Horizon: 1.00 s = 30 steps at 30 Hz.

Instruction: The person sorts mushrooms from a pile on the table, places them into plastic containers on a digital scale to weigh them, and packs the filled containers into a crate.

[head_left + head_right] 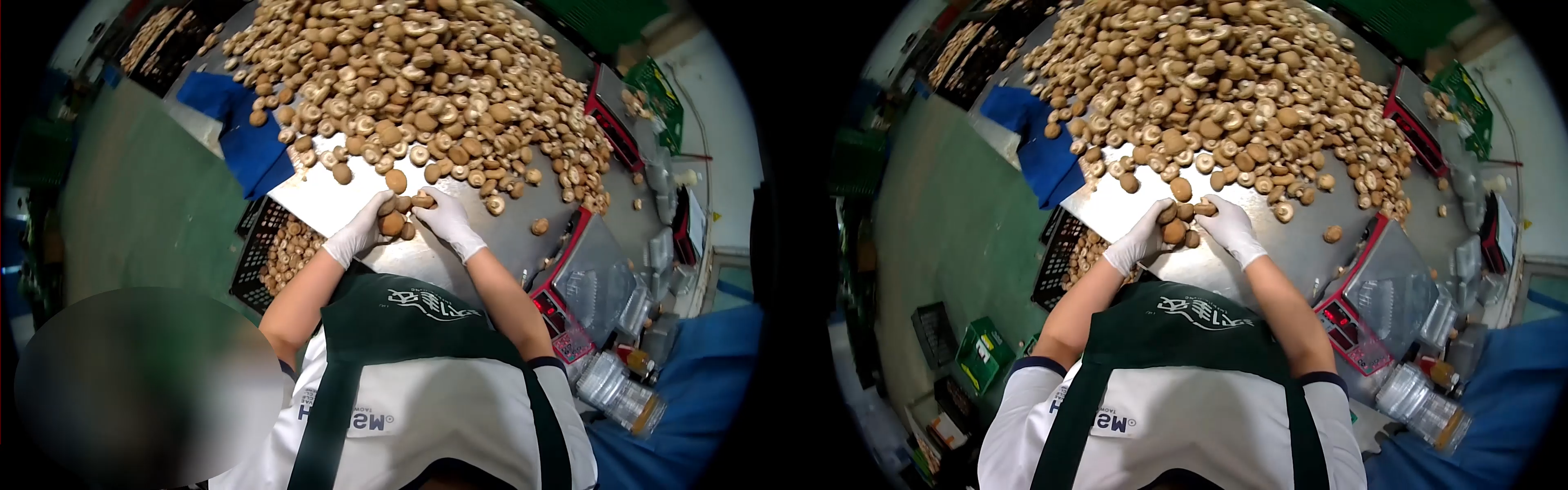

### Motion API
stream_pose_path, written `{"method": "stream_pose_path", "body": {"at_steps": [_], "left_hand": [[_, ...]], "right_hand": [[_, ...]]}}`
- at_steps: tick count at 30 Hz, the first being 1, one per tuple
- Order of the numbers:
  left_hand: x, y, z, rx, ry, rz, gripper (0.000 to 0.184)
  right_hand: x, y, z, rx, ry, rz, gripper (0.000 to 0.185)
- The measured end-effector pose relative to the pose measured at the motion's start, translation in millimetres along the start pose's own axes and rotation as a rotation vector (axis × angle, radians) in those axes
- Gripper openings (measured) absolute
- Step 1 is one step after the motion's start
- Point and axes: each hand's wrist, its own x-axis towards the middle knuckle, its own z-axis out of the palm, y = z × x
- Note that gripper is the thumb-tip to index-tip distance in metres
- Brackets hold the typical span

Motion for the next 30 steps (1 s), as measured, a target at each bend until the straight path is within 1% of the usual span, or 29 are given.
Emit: {"method": "stream_pose_path", "body": {"at_steps": [1,2,4,5,6,8,9,10,11,12,13,14,15,16,17,18,20,22,23,24,26,28,29,30], "left_hand": [[2.4,1.9,10.8,-0.038,-0.051,0.004,0.055],[5.3,4.4,22.1,0.083,-0.129,0.023,0.055],[-3.4,10.4,75.7,0.24,-0.17,0.032,0.058],[-11.2,14.7,110.0,0.281,-0.327,0.138,0.062],[-0.1,6.4,132.4,0.287,-0.367,0.14,0.06],[24.5,-8.3,183.6,0.474,-0.555,0.245,0.058],[30.5,-15.8,219.5,0.513,-0.644,0.285,0.057],[27.9,-24.9,252.8,0.483,-0.682,0.213,0.057],[36.7,-43.7,286.3,0.427,-0.755,0.213,0.057],[37.6,-58.5,314.9,0.451,-0.794,0.267,0.059],[59.8,-85.8,336.2,0.668,-0.787,0.472,0.064],[37.3,-77.8,357.2,0.748,-0.808,0.497,0.073],[27.2,-78.2,367.6,0.802,-0.824,0.509,0.081],[47.9,-112.7,372.8,0.889,-0.757,0.678,0.084],[58.0,-128.1,378.8,0.998,-0.764,0.752,0.083],[59.5,-134.9,377.6,1.092,-0.758,0.799,0.084],[68.5,-143.9,373.8,1.323,-0.753,0.919,0.084],[71.5,-149.3,366.7,1.446,-0.71,1.092,0.083],[70.1,-145.3,363.8,1.461,-0.724,1.099,0.084],[66.6,-140.2,359.0,1.435,-0.71,1.151,0.081],[62.4,-123.6,342.5,1.318,-0.657,1.24,0.076],[49.2,-83.8,308.5,1.299,-0.464,1.29,0.07],[34.9,-48.1,284.0,1.271,-0.424,1.215,0.066],[47.0,-43.6,251.4,1.207,-0.209,1.352,0.06]], "right_hand": [[-6.7,13.4,-4.4,0.181,0.037,-0.01,0.049],[-16.1,28.0,-11.5,0.358,0.082,-0.021,0.052],[-50.2,36.4,-42.0,0.593,0.204,-0.133,0.058],[-77.8,27.1,-66.2,0.677,0.239,-0.127,0.063],[-94.6,46.2,-81.3,0.723,0.3,-0.131,0.064],[-140.7,59.3,-118.0,0.579,0.589,-0.174,0.061],[-164.6,67.8,-135.6,0.603,0.663,-0.143,0.055],[-189.3,75.7,-152.9,0.627,0.738,-0.112,0.05],[-211.7,74.1,-167.2,0.443,0.893,-0.131,0.046],[-230.9,86.3,-177.0,0.371,0.978,-0.044,0.046],[-248.4,103.4,-186.1,0.301,1.043,0.033,0.048],[-262.6,125.5,-189.8,0.432,1.094,-0.03,0.05],[-273.8,139.2,-190.2,0.535,1.16,-0.01,0.051],[-284.1,155.2,-186.5,0.507,1.169,-0.033,0.054],[-290.7,167.7,-183.3,0.586,1.149,-0.019,0.052],[-289.8,165.2,-178.5,0.653,1.161,0.034,0.048],[-290.8,194.0,-170.8,0.415,1.089,0.125,0.044],[-281.8,179.5,-167.6,0.288,1.106,0.197,0.037],[-279.1,176.4,-169.9,0.255,1.124,0.209,0.036],[-276.8,172.7,-173.3,0.218,1.143,0.22,0.035],[-269.7,166.5,-182.0,0.052,1.268,0.183,0.033],[-255.4,147.3,-191.2,-0.021,1.36,0.119,0.033],[-243.5,133.5,-194.3,0.01,1.365,0.08,0.033],[-227.9,111.5,-194.6,0.056,1.326,0.031,0.033]]}}
